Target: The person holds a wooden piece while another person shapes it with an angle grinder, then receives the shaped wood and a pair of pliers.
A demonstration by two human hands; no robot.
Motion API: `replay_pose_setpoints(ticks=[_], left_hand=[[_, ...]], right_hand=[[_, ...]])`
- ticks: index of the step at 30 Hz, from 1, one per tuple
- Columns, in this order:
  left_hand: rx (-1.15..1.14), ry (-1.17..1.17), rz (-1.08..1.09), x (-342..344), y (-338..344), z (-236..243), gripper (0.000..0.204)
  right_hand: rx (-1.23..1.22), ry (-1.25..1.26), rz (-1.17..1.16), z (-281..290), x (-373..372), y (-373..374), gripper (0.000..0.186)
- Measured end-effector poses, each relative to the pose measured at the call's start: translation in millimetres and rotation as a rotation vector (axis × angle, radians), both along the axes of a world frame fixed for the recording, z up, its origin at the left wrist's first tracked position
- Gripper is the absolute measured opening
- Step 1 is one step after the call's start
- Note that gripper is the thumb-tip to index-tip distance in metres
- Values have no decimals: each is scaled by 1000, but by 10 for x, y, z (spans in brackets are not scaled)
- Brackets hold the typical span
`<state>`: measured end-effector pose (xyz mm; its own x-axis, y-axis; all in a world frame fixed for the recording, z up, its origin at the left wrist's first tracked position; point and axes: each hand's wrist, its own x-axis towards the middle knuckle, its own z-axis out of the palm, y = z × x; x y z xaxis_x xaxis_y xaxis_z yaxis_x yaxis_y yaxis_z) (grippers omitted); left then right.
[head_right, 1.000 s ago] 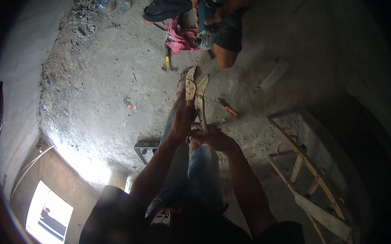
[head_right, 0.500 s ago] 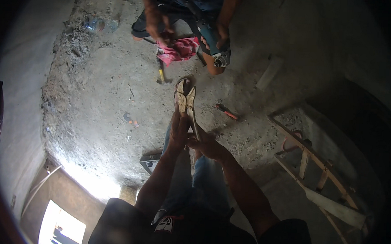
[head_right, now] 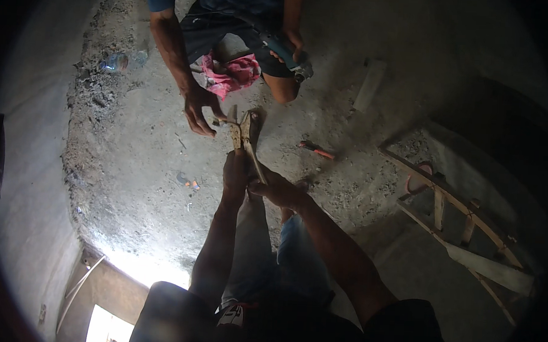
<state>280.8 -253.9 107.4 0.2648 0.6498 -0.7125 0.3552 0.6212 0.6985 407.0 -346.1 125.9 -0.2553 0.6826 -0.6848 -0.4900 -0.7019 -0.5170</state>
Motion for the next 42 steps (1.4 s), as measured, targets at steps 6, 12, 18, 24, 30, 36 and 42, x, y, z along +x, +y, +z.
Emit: replay_pose_setpoints(ticks=[6, 12, 18, 24, 30, 36, 42], left_hand=[[-231, -115, 147, 66, 98, 177, 29], [-144, -93, 13, -13, 175, 156, 35], [-104, -145, 57, -69, 202, 196, 35], [140, -269, 25, 13, 530, 296, 32], [137, -272, 116, -21, 869, 238, 68], [140, -120, 313, -471, 886, 24, 72], [298, 27, 271, -968, 457, -136, 52]], right_hand=[[-83, 11, 51, 90, 125, 64, 74], [-75, 45, 134, -20, 245, -8, 70], [-69, 35, 139, 81, 264, 85, 72], [112, -183, 231, 184, 381, 429, 62], [184, -365, 351, 193, 440, 1041, 62], [294, -550, 178, 249, 404, 1432, 82], [170, -628, -16, -7, 578, 1321, 95]])
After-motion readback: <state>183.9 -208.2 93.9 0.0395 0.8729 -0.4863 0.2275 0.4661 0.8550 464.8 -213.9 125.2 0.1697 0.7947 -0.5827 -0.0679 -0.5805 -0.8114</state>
